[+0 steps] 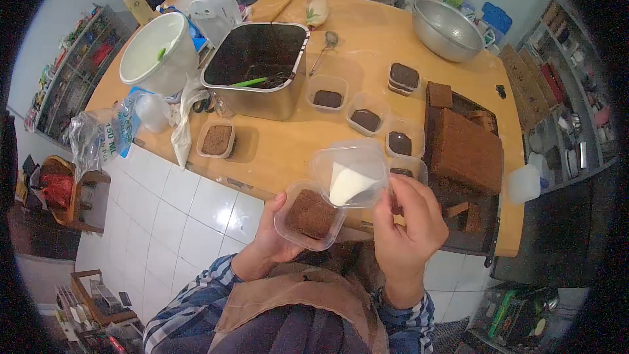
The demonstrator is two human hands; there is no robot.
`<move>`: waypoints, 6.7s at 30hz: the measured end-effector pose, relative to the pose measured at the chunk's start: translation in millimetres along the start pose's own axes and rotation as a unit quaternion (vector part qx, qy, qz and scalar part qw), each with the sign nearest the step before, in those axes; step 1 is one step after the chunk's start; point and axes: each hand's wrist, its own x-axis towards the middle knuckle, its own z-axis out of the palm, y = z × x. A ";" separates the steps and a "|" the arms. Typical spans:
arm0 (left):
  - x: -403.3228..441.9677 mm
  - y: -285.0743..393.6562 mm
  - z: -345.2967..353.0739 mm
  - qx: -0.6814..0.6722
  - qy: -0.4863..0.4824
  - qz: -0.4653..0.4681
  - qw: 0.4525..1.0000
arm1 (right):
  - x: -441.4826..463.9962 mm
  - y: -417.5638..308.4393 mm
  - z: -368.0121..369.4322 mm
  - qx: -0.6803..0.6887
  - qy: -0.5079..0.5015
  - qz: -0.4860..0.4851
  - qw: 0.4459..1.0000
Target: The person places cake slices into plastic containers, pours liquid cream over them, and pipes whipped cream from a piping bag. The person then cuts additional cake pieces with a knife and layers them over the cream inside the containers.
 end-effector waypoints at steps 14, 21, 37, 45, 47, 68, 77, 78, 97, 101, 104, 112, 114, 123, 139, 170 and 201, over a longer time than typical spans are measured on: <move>0.3 1.0 0.4 0.000 -0.003 0.006 1.000 | -0.4 1.9 2.2 0.002 0.008 -0.010 1.000; 0.2 1.8 -0.2 -0.006 -0.005 0.003 1.000 | 0.1 0.7 1.6 -0.007 0.004 -0.015 1.000; 0.2 0.9 -3.6 -0.025 -0.021 0.015 0.999 | 0.2 -1.3 1.9 -0.023 -0.001 -0.021 0.999; -0.9 1.0 -2.1 -0.013 -0.004 0.003 1.000 | -0.9 -0.7 2.5 -0.028 0.002 -0.025 0.999; -0.7 -0.2 -2.8 -0.017 0.004 -0.002 1.000 | -0.7 -1.1 3.1 -0.022 0.002 -0.027 0.999; 0.0 -11.2 -5.5 -0.009 -0.048 -0.018 0.999 | 1.5 -17.6 19.7 0.009 -0.040 -0.084 0.996; 0.9 -11.5 -3.4 -0.012 0.009 -0.001 1.000 | -3.7 -28.8 18.5 0.024 -0.076 -0.101 0.992; 0.9 -11.2 -5.1 -0.017 -0.001 -0.002 1.000 | -3.4 -30.2 18.0 0.023 -0.077 -0.105 0.991; -5.4 10.9 -1.0 0.072 0.022 0.028 0.997 | -11.0 -31.4 -4.0 -0.011 -0.063 -0.080 0.995; -5.4 10.0 2.1 0.065 0.052 0.028 0.996 | -10.1 -29.2 -5.2 -0.014 -0.049 -0.069 0.996; -6.3 8.3 5.8 0.069 0.049 0.026 0.996 | -10.2 -24.5 -2.4 -0.010 -0.032 -0.061 0.998; -6.9 3.5 5.9 0.041 0.007 0.021 0.999 | -8.0 -20.2 -1.1 -0.020 -0.023 -0.068 0.997; -7.3 2.3 7.3 0.024 0.007 0.025 0.999 | -9.1 -21.8 0.0 -0.015 -0.031 -0.073 0.997; -7.9 0.3 12.0 0.042 0.014 0.026 0.999 | -7.0 -24.4 3.3 0.000 -0.039 -0.082 0.996; -11.9 3.9 6.7 0.021 0.033 0.029 0.999 | -11.5 -18.3 -3.5 -0.012 -0.013 -0.062 0.998; -13.5 0.6 8.0 0.027 0.039 -0.003 0.999 | -0.3 -23.5 24.7 0.002 -0.048 -0.105 0.993; -44.7 18.5 -53.2 -0.024 0.100 0.088 0.991 | 2.3 5.2 98.2 0.370 -0.206 0.324 0.846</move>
